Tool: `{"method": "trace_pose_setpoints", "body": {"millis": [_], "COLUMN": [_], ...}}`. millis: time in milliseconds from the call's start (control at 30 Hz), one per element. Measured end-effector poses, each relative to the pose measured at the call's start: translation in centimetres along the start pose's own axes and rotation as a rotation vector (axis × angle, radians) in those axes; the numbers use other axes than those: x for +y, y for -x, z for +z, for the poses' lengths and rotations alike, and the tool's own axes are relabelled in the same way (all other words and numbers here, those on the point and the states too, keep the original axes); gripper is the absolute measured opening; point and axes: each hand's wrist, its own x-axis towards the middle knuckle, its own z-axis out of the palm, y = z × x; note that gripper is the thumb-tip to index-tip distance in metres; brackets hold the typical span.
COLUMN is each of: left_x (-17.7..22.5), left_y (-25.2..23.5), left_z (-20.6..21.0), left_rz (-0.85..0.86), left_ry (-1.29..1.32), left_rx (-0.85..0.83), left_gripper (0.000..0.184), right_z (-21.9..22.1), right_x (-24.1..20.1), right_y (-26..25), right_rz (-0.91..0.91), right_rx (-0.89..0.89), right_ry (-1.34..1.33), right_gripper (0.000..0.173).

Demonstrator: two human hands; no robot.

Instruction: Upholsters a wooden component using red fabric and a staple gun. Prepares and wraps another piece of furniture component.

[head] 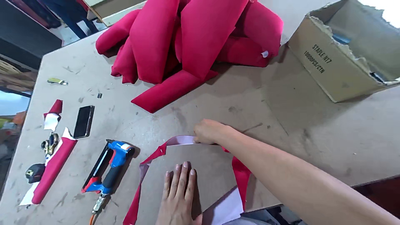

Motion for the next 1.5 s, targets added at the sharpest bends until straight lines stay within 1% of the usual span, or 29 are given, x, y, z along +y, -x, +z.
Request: {"method": "trace_pose_setpoints", "body": {"millis": [100, 167, 233, 300, 433, 567, 667, 767, 933, 1000, 1067, 1133, 1267, 1333, 1400, 1433, 1500], "left_x": [-0.6, -0.5, -0.6, -1.0, -2.9, -4.2, -4.5, -4.8, -6.1, -6.1, -5.7, -5.5, -4.9, -4.6, -4.1, -3.9, -3.2], "left_y": [-0.7, -1.2, -2.0, -3.2, -7.8, -12.1, -14.8, -17.6, -21.2, -22.0, -22.4, -22.0, -20.2, -18.6, -16.1, -14.7, -11.0], "left_z": [-0.3, -0.6, -1.7, -3.4, -7.1, -9.3, -10.5, -11.4, -12.3, -12.3, -12.2, -11.9, -11.7, -11.4, -10.5, -10.0, -8.2], "left_rz": [0.024, 0.033, 0.036, 0.038, 0.057, 0.108, 0.132, 0.154, 0.226, 0.233, 0.24, 0.246, 0.197, 0.153, 0.116, 0.094, 0.078], "left_ry": [-0.009, 0.001, 0.015, 0.027, 0.095, 0.126, 0.146, 0.136, 0.174, 0.176, 0.164, 0.156, 0.147, 0.157, 0.17, 0.174, 0.152], "left_rx": [-0.005, -0.043, -0.119, -0.259, -0.651, -0.938, -1.064, -1.21, -1.334, -1.375, -1.391, -1.371, -1.32, -1.264, -1.141, -1.064, -0.832], "left_gripper": [0.129, 0.134, 0.135, 0.135, 0.135, 0.131, 0.129, 0.127, 0.121, 0.122, 0.123, 0.125, 0.127, 0.129, 0.131, 0.132, 0.132], "right_z": [0.2, 1.0, 1.6, 1.8, 2.3, 2.2, 1.5, 0.7, 0.1, 0.0, -0.2, -0.2, 0.5, 1.2, 2.6, 3.8, 6.8], "right_x": [-0.9, 0.1, 0.8, 0.9, 1.3, 1.4, 1.3, 1.8, 2.9, 2.9, 2.7, 2.6, 1.8, 0.9, -0.5, -1.0, -2.0], "right_y": [-0.5, -0.9, -1.1, -1.1, -1.0, -0.9, -0.1, 0.5, 0.4, 0.4, 0.6, 1.0, 1.8, 2.6, 3.5, 3.8, 4.0], "right_rz": [-0.006, -0.038, -0.059, -0.065, -0.071, -0.088, -0.121, -0.19, -0.227, -0.236, -0.255, -0.257, -0.245, -0.211, -0.126, -0.09, -0.046], "right_rx": [0.039, 0.11, 0.162, 0.181, 0.228, 0.181, 0.136, 0.091, 0.019, -0.005, -0.037, -0.058, -0.008, 0.021, 0.083, 0.162, 0.407], "right_ry": [0.055, 0.019, -0.037, -0.08, -0.145, -0.192, -0.219, -0.241, -0.277, -0.286, -0.288, -0.287, -0.246, -0.224, -0.211, -0.2, -0.127], "right_gripper": [0.027, 0.023, 0.023, 0.022, 0.023, 0.023, 0.021, 0.024, 0.032, 0.032, 0.028, 0.026, 0.025, 0.03, 0.038, 0.04, 0.042]}}
